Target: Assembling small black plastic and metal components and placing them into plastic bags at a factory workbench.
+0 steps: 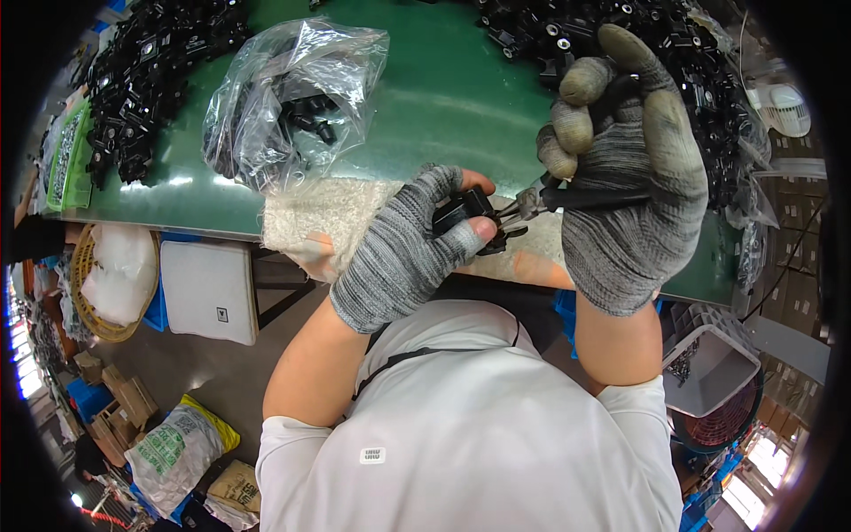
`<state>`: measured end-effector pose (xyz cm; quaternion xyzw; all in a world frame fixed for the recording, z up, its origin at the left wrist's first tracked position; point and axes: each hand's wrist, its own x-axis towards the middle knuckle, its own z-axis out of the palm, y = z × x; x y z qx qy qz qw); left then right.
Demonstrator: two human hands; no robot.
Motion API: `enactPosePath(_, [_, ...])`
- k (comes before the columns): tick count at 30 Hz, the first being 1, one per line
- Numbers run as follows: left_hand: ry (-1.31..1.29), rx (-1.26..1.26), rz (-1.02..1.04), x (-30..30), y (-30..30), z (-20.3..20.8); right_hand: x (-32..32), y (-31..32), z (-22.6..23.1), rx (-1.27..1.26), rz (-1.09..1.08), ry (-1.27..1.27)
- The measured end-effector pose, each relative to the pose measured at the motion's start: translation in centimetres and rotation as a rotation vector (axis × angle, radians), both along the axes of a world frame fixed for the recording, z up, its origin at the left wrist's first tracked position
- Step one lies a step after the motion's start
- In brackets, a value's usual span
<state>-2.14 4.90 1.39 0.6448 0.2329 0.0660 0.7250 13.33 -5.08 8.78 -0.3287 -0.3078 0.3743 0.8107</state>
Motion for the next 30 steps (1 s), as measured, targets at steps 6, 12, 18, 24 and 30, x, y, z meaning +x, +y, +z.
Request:
enactPosePath(6, [-0.011,0.113,-0.031,0.2,-0.2,-0.8,-0.3,-0.7,-0.3,-0.084,-0.151,-0.231])
enactPosePath(12, [-0.046,0.045,-0.015,-0.3,-0.8,-1.6,-1.5,-1.3,-1.8,-0.071,-0.314,-0.542])
enactPosePath(18, [-0.141,0.056,-0.015,-0.8,-0.3,-2.1,-0.9,-2.5,0.1,0.082,-0.057,-0.288])
enactPosePath(24, [-0.019,-0.018,0.024,-0.8,0.2,-0.9,1.0,-3.6,-0.9,0.101,-0.084,-0.331])
enactPosePath(30, [-0.356,-0.044,0.378,-1.8,5.9,1.4,0.9,-6.0,-2.4,-0.041,-0.349,-0.252])
